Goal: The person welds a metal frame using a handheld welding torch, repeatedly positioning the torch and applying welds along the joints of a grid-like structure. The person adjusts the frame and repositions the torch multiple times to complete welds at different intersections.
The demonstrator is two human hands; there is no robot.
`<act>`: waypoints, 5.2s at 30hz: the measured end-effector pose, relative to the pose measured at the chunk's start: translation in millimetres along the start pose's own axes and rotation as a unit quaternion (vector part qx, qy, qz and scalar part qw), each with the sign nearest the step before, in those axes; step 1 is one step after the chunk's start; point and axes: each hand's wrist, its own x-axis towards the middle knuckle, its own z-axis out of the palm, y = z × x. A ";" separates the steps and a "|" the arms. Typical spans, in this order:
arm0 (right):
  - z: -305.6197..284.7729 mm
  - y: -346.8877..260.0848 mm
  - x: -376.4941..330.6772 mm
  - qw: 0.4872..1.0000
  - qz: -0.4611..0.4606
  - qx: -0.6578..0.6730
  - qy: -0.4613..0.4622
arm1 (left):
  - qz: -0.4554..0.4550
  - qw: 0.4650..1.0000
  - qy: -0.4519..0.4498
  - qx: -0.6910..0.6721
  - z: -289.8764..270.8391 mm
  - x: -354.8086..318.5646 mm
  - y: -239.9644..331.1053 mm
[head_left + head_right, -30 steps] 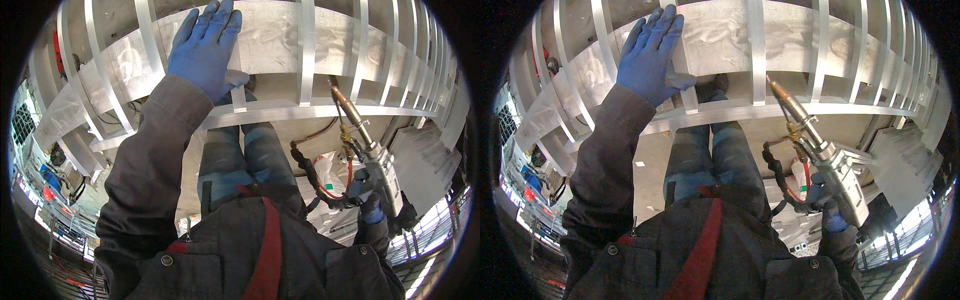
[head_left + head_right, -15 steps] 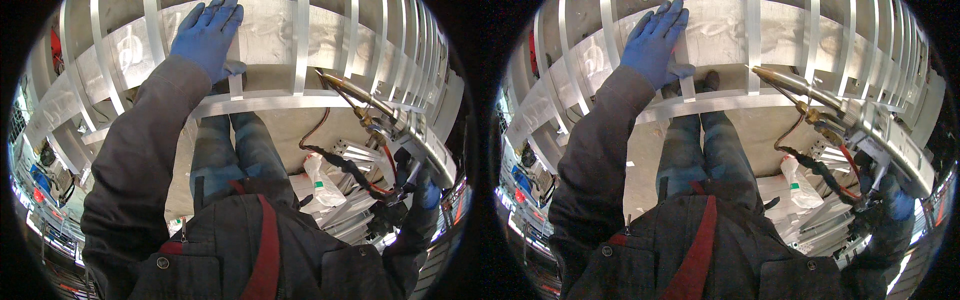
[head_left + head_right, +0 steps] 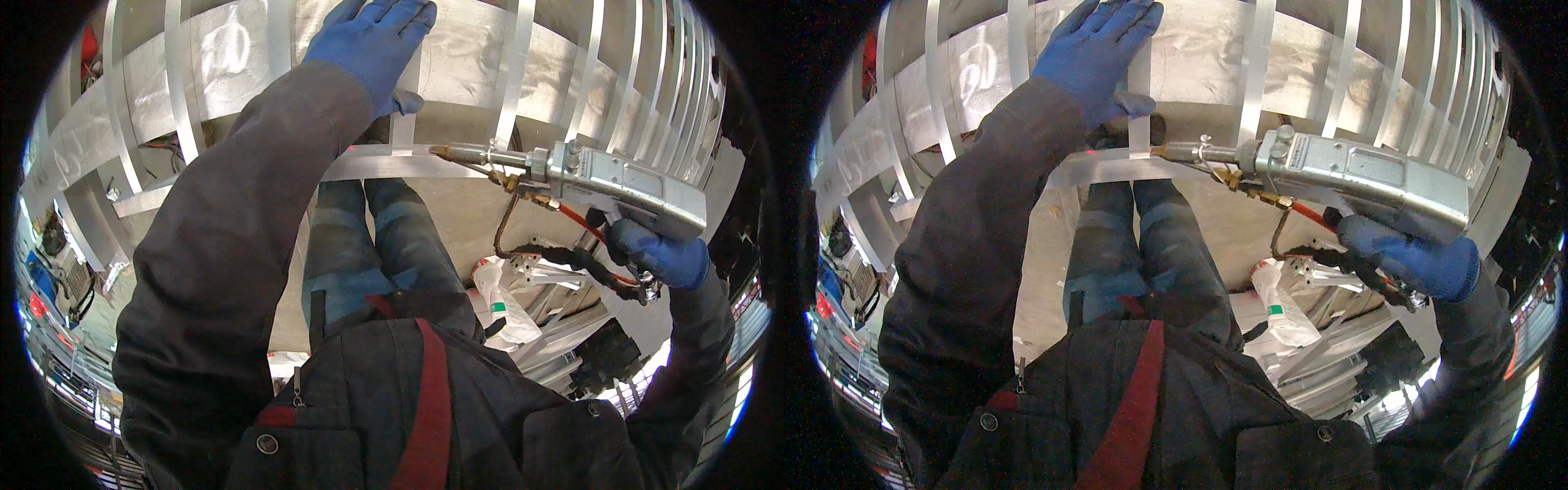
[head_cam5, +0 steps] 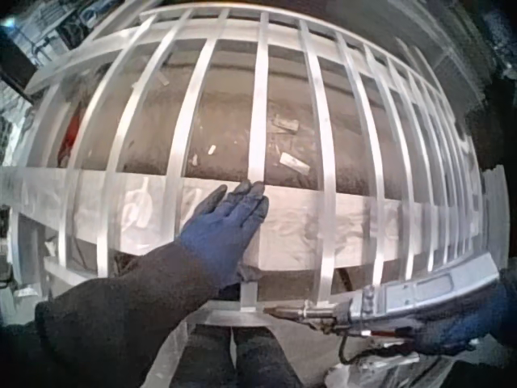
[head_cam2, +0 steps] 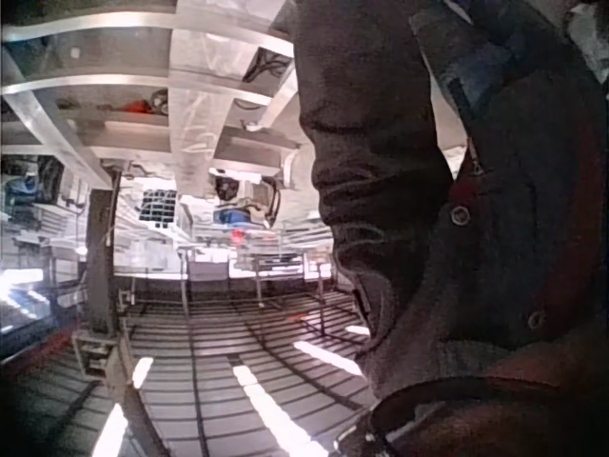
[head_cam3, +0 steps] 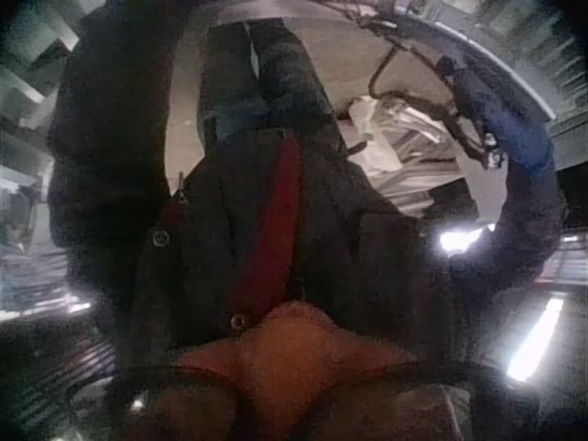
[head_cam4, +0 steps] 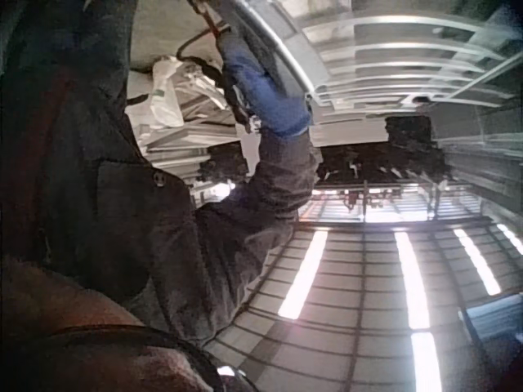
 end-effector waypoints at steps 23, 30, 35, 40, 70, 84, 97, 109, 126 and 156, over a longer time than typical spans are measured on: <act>7.0 -41.8 74.1 0.979 -0.140 -0.145 -0.036 | -0.004 0.999 0.028 -0.016 5.1 -0.5 -0.5; 3.7 -61.1 82.3 0.966 -0.122 -0.227 -0.034 | -0.018 0.999 -0.006 -0.037 5.3 -1.6 -1.0; 0.2 -62.6 94.7 0.966 -0.132 -0.213 -0.069 | -0.010 0.999 0.037 -0.013 4.3 -0.2 0.1; 0.5 -57.1 101.3 0.964 -0.129 -0.225 -0.066 | -0.017 0.999 0.015 -0.034 8.7 -1.0 -1.7; -5.6 -66.1 124.5 0.969 -0.156 -0.168 -0.088 | -0.035 0.999 0.002 -0.015 9.9 0.0 -2.0; -15.9 -68.1 114.1 0.980 -0.119 -0.108 -0.121 | -0.016 1.000 0.007 -0.014 6.0 -3.6 -5.3; -25.2 -54.6 105.9 0.985 -0.025 -0.127 -0.112 | -0.003 1.000 -0.001 -0.017 6.7 1.0 -6.2; -42.6 127.1 -7.3 0.992 -0.114 0.034 -0.045 | -0.034 0.999 -0.022 -0.007 2.5 1.8 1.5; 130.9 138.4 -42.8 0.836 -0.022 0.542 -0.084 | -0.195 0.581 -0.201 -0.764 -122.7 -40.1 153.0; 148.9 98.7 -21.6 0.925 -0.027 0.369 -0.092 | -0.197 0.662 -0.102 -0.716 -112.7 -45.5 176.3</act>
